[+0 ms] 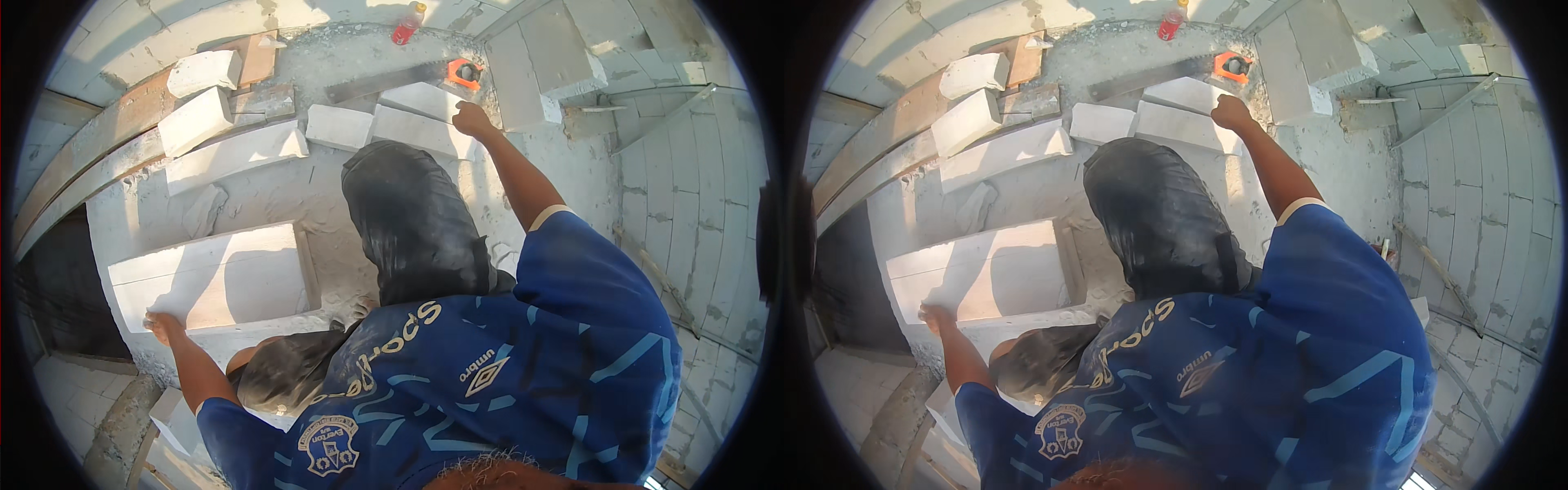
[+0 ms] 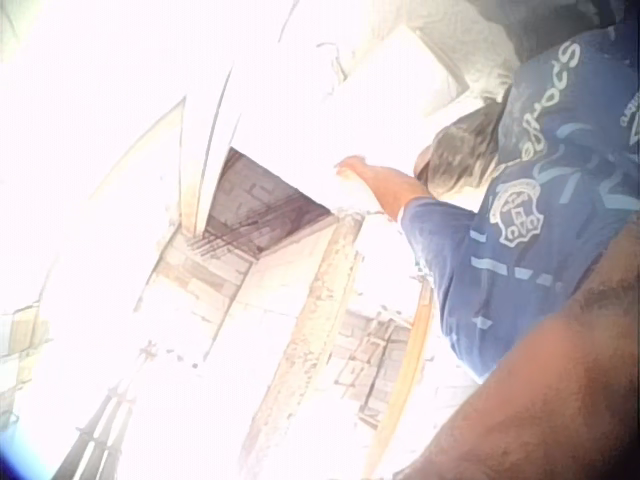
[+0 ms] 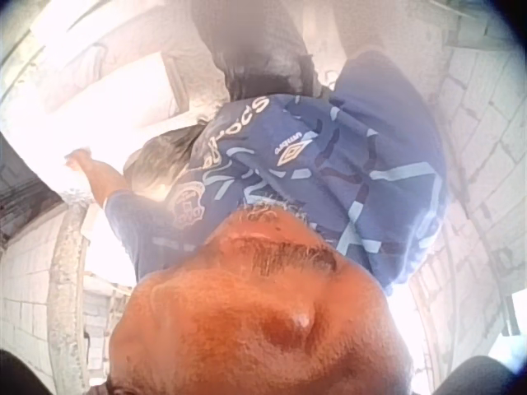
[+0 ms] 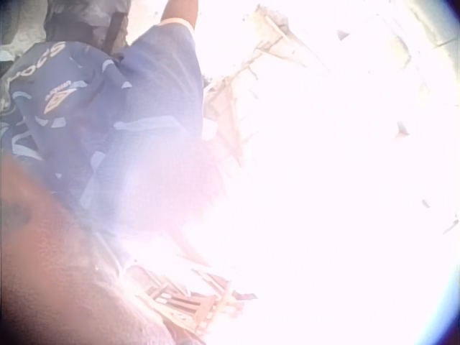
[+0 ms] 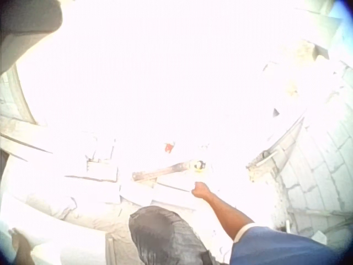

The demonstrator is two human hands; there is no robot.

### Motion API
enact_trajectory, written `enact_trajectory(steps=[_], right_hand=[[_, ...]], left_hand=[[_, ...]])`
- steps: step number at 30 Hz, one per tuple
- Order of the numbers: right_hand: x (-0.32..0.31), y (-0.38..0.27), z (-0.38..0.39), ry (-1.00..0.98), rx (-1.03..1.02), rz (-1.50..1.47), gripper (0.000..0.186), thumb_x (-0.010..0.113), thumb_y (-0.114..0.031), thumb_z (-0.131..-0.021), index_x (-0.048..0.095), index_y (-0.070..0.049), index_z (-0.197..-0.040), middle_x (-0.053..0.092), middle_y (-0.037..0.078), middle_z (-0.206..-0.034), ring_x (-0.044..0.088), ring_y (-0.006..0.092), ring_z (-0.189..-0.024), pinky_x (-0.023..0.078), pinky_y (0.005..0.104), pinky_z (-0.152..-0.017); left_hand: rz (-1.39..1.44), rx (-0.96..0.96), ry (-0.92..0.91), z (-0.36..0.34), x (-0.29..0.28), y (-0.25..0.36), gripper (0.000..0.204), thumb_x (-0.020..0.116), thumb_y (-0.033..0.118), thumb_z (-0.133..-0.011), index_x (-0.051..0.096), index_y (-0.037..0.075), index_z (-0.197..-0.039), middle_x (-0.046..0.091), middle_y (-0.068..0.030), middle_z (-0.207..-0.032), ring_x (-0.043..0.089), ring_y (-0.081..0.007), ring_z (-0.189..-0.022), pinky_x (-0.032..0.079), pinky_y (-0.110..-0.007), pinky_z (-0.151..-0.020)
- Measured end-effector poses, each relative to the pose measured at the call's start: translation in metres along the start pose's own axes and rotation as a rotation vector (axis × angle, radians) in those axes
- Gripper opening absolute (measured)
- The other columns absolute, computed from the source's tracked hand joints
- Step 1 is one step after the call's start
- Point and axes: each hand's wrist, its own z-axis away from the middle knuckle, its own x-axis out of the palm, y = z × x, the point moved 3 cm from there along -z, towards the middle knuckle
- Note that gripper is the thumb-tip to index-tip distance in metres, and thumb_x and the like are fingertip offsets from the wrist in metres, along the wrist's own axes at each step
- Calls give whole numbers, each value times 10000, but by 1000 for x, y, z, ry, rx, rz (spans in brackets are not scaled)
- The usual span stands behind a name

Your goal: The person measures a white cinder block with a tape measure and a metal ruler, then uses a hand saw to cut through the block while holding it in place by hand.

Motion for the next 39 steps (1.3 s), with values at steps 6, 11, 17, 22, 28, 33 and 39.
enact_trajectory(steps=[6,11,17,22,28,33,39], right_hand=[[32,84,-124,77,161,58,470,578,-235,-850,623,28,-1237,662,314,-1219,647,457,-1158,525,521,-978],[68,128,-209,-2,128,170,527,513,-293,-918,554,-4,-1357,611,349,-1309,585,503,-1237,476,551,-1039],[72,119,-227,-125,245,343,495,506,-371,-977,611,-57,-1344,534,270,-1453,513,460,-1345,430,590,-1098],[44,89,-200,-132,317,474,461,523,-370,-986,627,-108,-1351,406,162,-1590,397,402,-1451,338,689,-1130],[-36,97,-146,-58,-80,484,458,597,-437,-953,652,-99,-1256,677,200,-1240,633,357,-1198,456,656,-1000],[-134,38,-63,56,-447,106,413,671,-393,-920,651,19,-916,648,218,-719,658,393,-676,487,474,-665],[-260,-43,24,35,-420,94,348,699,-293,-877,635,42,-810,590,175,-640,583,283,-587,438,424,-586]], left_hand=[[443,-156,65,84,17,15,739,348,546,-1058,311,34,-1589,529,-284,-1465,625,-428,-1215,526,-495,-1017],[338,-121,158,129,14,16,746,379,501,-1042,291,1,-1589,414,-287,-1565,470,-442,-1393,359,-449,-1165],[392,-165,227,164,12,30,758,383,496,-1037,272,-11,-1590,467,-322,-1509,490,-452,-1374,374,-452,-1149],[336,-221,210,163,20,19,784,454,468,-1032,243,-46,-1584,509,-318,-1471,518,-456,-1343,384,-467,-1140],[390,-268,207,166,26,18,794,469,480,-1030,243,-49,-1578,526,-319,-1451,527,-457,-1334,403,-476,-1135],[389,-525,115,195,20,41,826,413,554,-1031,293,-85,-1542,530,-340,-1424,531,-459,-1332,409,-471,-1140],[398,-634,40,206,17,50,839,373,595,-1034,289,-67,-1542,598,-325,-1355,586,-452,-1272,438,-483,-1106]])
